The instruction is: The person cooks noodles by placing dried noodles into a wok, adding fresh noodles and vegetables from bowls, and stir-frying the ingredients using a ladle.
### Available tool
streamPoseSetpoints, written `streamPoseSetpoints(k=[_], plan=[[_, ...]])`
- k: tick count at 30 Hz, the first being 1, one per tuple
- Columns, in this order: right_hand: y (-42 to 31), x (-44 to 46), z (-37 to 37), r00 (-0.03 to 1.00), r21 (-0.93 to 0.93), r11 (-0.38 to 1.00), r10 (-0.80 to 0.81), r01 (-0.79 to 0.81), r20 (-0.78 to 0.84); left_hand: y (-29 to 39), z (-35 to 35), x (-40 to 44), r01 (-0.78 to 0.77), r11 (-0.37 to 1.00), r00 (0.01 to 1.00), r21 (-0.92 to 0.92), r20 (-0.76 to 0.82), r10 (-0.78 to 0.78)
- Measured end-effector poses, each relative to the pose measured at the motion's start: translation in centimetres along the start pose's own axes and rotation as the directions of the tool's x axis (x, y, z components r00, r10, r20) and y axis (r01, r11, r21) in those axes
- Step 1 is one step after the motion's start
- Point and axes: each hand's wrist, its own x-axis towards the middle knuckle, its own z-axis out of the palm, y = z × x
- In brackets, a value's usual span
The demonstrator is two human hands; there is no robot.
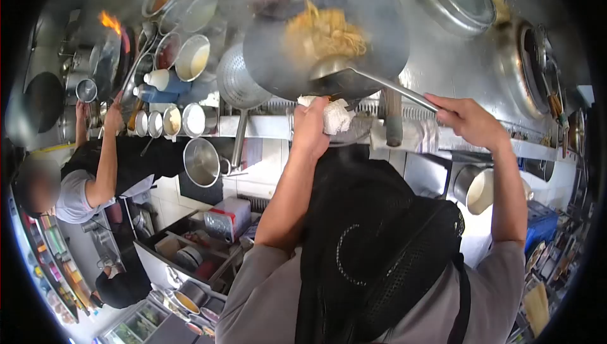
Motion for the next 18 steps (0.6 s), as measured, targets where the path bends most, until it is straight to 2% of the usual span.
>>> streamPoseSetpoints(k=[1, 3, 4, 5, 7, 8, 9, 11, 12, 13, 14, 15, 17, 18], plan=[[0.6, 1.5, 0.8, 1.000, -0.011, 1.000, -0.011, 0.011, -0.013, -1.5, -1.1, 0.6, -0.018, 1.000, 1.000, 0.000, 0.010, 0.018], [3.1, 5.1, 3.6, 0.977, -0.114, 0.991, -0.089, 0.067, -0.192, -8.1, -5.4, 1.9, -0.142, 0.985, 0.972, 0.096, -0.173, 0.157], [3.1, 4.8, 3.6, 0.977, -0.064, 0.993, -0.111, 0.101, -0.181, -10.2, -7.2, 1.4, -0.136, 0.980, 0.973, 0.143, -0.167, 0.160], [3.1, 3.7, 3.4, 0.973, -0.069, 0.992, -0.117, 0.105, -0.199, -9.8, -7.2, -0.5, -0.036, 0.993, 0.993, 0.114, -0.105, 0.048], [2.5, 1.1, 2.0, 0.977, -0.171, 0.966, -0.206, 0.194, -0.053, -6.7, -3.6, -3.3, -0.125, 0.984, 0.990, 0.129, -0.054, 0.133], [0.3, 0.0, 0.3, 0.995, -0.038, 0.997, -0.065, 0.068, 0.077, -4.5, -1.8, -3.4, -0.012, 0.997, 0.991, 0.071, -0.129, 0.021], [-1.0, -0.5, -0.5, 0.996, -0.025, 1.000, -0.013, 0.015, 0.084, -2.8, -0.6, -3.1, 0.000, 1.000, 0.977, 0.019, -0.212, 0.004], [-2.5, 1.1, -0.5, 0.998, 0.037, 0.999, 0.002, -0.004, 0.058, 1.3, 1.9, -1.5, -0.047, 0.998, 0.993, 0.047, -0.109, 0.051], [-2.0, 1.9, 0.3, 0.999, 0.030, 1.000, -0.004, 0.003, 0.042, -1.3, -0.1, -0.4, -0.070, 0.995, 0.981, 0.072, -0.178, 0.082], [-0.7, 3.6, 2.1, 0.998, -0.032, 0.999, -0.022, 0.020, -0.062, -4.6, -4.0, 0.2, 0.042, 0.973, 0.976, 0.227, -0.217, 0.009], [0.0, 4.4, 2.9, 0.985, -0.091, 0.996, -0.041, 0.026, -0.165, -7.0, -5.9, -0.2, 0.022, 0.986, 0.982, 0.165, -0.188, 0.010], [0.1, 3.7, 2.7, 0.983, -0.089, 0.996, -0.042, 0.026, -0.180, -8.7, -6.8, -1.2, 0.011, 0.995, 0.986, 0.101, -0.166, 0.006], [0.1, 1.6, 1.2, 0.988, -0.122, 0.982, -0.151, 0.145, -0.038, -8.1, -6.8, -2.7, -0.095, 0.978, 0.993, 0.187, -0.045, 0.105], [-0.1, 0.6, 0.6, 0.987, -0.125, 0.979, -0.162, 0.160, -0.003, -4.3, -2.7, -4.5, 0.000, 0.991, 0.997, 0.133, -0.079, 0.010]])
